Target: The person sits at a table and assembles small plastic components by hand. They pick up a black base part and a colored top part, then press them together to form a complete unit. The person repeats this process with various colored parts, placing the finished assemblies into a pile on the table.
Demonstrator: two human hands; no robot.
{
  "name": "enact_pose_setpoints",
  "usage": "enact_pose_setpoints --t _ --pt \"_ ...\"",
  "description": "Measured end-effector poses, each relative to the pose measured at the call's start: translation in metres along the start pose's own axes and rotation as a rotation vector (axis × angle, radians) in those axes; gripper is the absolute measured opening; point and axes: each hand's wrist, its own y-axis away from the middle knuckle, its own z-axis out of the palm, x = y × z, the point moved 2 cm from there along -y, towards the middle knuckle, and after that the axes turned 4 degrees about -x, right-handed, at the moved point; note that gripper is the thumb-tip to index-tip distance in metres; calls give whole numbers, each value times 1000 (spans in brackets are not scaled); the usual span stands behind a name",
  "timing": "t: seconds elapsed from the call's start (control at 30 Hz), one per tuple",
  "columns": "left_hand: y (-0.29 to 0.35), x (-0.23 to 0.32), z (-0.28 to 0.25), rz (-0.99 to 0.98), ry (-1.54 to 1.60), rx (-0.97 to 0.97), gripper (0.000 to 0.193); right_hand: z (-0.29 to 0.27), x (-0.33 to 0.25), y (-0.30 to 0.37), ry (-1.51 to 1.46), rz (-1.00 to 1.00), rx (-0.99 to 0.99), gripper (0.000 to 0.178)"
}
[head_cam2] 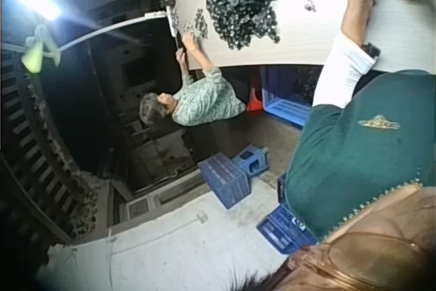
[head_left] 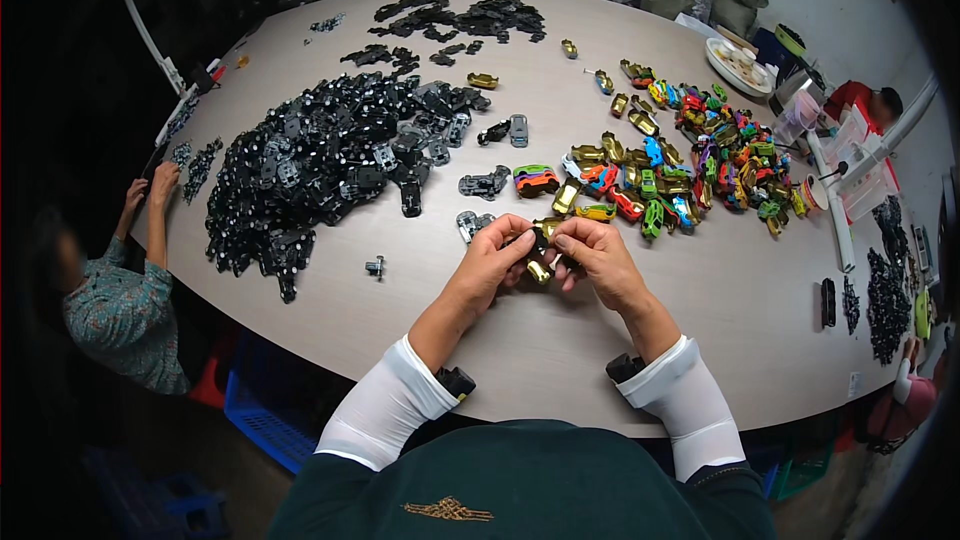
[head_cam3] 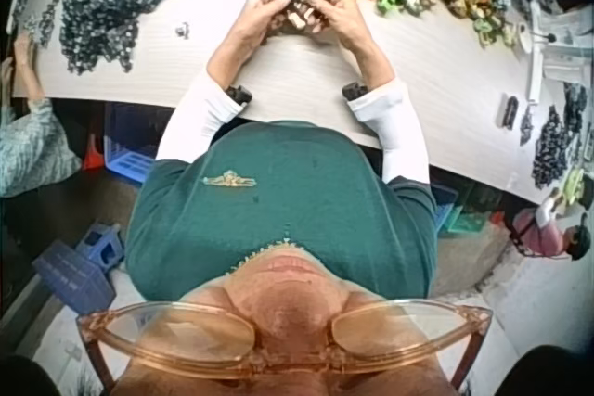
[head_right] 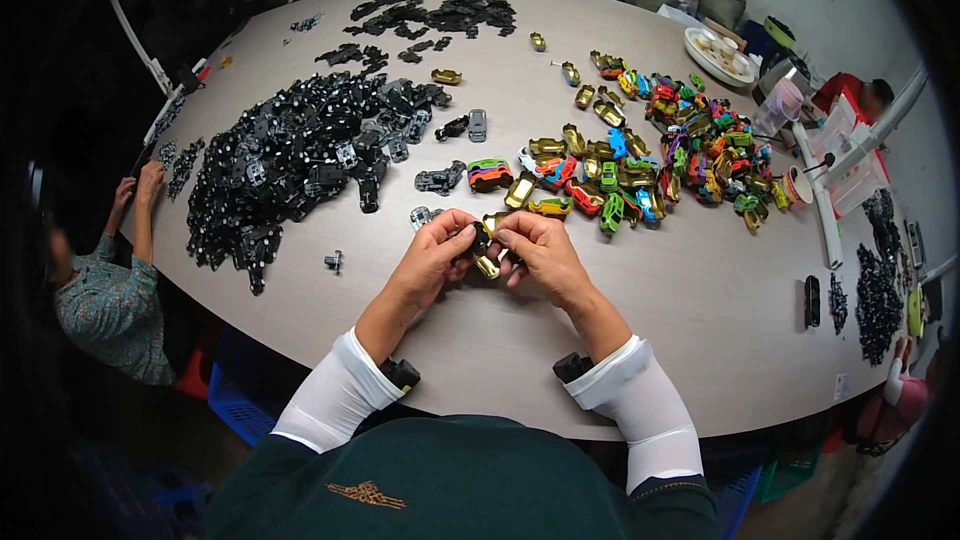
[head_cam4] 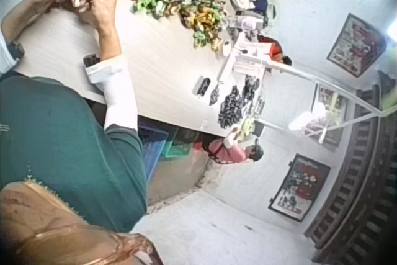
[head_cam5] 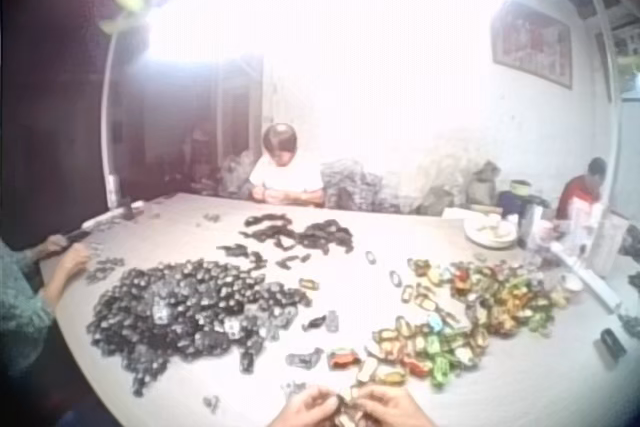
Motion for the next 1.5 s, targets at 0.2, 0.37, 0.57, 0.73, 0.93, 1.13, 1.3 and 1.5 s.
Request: enact_pose_setpoints --t 0.2,0.37,0.57,0.73,0.93,1.13,1.3,1.5 --pt "-1 -3 -1 32 -86 26 16 7 -7 4 -274 119 -63 14" --pt "-2 -9 -2 63 -144 32 16 11 -1 3 -391 153 -32 14" --pt "-7 -15 -3 304 -510 120 13 14 3 2 -427 132 9 15" --pt "-5 -12 1 358 -577 154 13 16 5 2 -401 114 43 13" --pt "3 -1 9 361 -666 179 13 22 13 2 -108 -46 138 14" --pt "-5 -14 -7 309 -496 188 12 15 9 -1 -153 -13 0 18" --pt "-5 -11 -5 341 -603 215 13 14 9 -2 -201 6 37 18" --pt "2 -5 5 337 -701 251 15 18 15 -3 -3 -95 143 17"
